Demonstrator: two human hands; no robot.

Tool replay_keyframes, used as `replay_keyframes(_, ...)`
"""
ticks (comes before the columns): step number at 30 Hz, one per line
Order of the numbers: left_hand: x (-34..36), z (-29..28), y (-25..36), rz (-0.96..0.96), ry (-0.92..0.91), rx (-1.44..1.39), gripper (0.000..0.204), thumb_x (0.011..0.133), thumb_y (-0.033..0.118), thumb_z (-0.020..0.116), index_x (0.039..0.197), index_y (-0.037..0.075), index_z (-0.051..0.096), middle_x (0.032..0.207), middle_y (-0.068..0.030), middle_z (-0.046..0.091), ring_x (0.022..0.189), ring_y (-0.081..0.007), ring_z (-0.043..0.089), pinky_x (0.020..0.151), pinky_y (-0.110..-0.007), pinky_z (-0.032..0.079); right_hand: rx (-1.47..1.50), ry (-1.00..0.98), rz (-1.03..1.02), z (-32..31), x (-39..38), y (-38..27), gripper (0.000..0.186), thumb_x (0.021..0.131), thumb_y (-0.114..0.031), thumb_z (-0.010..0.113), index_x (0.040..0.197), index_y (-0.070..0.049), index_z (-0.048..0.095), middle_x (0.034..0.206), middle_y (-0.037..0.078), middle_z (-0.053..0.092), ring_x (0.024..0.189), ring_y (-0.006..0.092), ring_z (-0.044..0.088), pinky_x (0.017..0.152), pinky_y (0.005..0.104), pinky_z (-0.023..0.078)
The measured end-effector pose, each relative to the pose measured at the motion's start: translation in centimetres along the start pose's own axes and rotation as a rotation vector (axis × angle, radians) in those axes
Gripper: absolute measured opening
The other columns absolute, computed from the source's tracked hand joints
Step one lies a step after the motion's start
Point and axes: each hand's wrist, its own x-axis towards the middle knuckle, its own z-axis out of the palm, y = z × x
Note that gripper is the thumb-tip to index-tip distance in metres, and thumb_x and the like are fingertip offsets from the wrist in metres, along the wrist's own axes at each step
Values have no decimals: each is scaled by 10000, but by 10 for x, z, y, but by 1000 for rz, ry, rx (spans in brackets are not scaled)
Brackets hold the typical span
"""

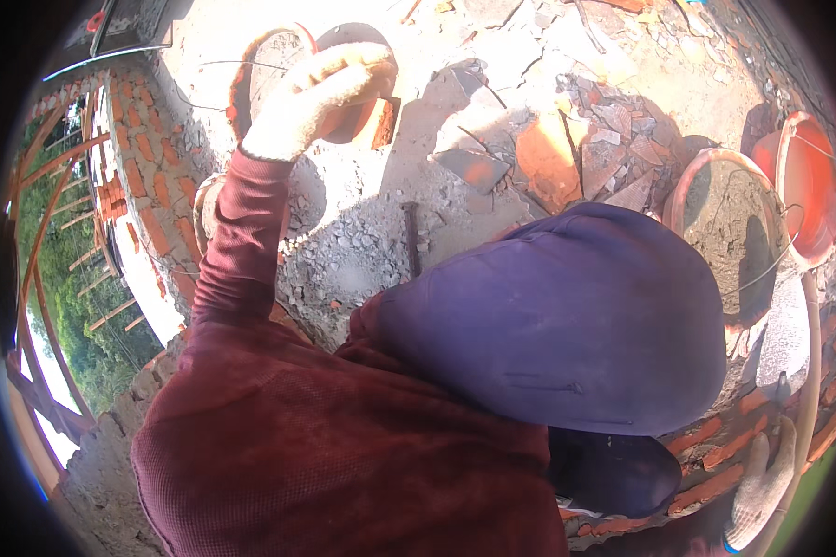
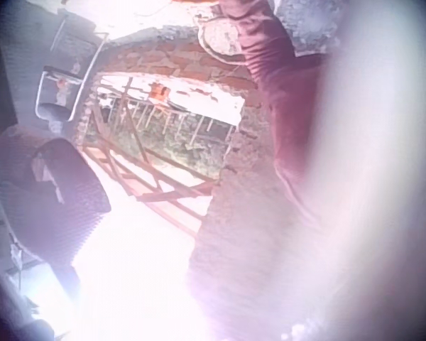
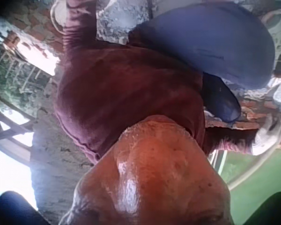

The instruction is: The person scoops mortar from a bucket with a trowel, spreads it on a brick, and places the brick onto a partially built wall. The person repeats this process, adjusting bricks and applying mortar to build up the wall.

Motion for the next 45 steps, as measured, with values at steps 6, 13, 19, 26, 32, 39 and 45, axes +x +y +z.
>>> replay_keyframes(6, -39, 45, -123, -63, 401, 1102, 839, 803, 490, 834, 1427, 54, 481, 1275, -205, 563, 1205, -396, 580, 1009, -488, 505, -19, -104, -215, 48, 84, -23, 237, 910, -54, 602, 1123, 50, 613, 819, 89, 569, 736, 190, 518, 699, 342, 458)
replay_keyframes(13, 1, 65, -143, -450, 656, 1055, 980, 776, 740, 752, 1526, 167, 490, 1545, -247, 443, 1330, -491, 476, 1124, -602, 401, -33, -142, -180, 76, 86, -19, 340, 849, -185, 696, 1112, 25, 648, 941, 261, 700, 929, 453, 693, 826, 477, 536)
replay_keyframes(19, 59, 75, -68, -8, 93, 659, 641, 917, 438, 741, 1424, 66, 616, 965, -151, 745, 885, -285, 730, 871, -398, 575, 26, -112, -162, 79, 75, -29, 327, 802, -209, 712, 1043, 0, 643, 861, 238, 679, 843, 449, 687, 755, 492, 529)
replay_keyframes(26, 293, -25, 68, 664, 732, 1131, 839, 842, 572, 776, 1462, 45, 572, 1453, -250, 573, 1348, -429, 532, 1115, -521, 455, 15, -125, -173, 84, 63, -35, 379, 809, -177, 689, 1148, -14, 651, 1025, 263, 702, 1022, 463, 679, 860, 509, 535)
replay_keyframes(32, 402, -52, 122, 554, 415, 1675, 829, 889, 719, 639, 1547, 235, 497, 1621, -119, 457, 1482, -363, 431, 1186, -521, 377, 4, -83, -187, 82, 55, -36, 404, 824, -173, 705, 1188, -14, 634, 1029, 265, 700, 1010, 473, 677, 842, 529, 530)
replay_keyframes(39, 361, -37, 116, 503, 263, 1387, 535, 943, 620, 636, 1220, 169, 706, 1142, -142, 738, 1150, -349, 679, 962, -454, 517, 126, -126, -122, 81, 52, -38, 417, 822, -159, 709, 1201, -4, 633, 960, 236, 683, 957, 450, 687, 820, 488, 537)
replay_keyframes(45, 312, -36, 112, 727, 375, 1455, 402, 935, 501, 714, 935, 101, 755, 955, -114, 734, 967, -337, 687, 905, -463, 514, 243, -117, -162, 89, 63, -32, 535, 787, -86, 741, 1300, 4, 618, 994, 235, 691, 955, 430, 694, 829, 464, 538)
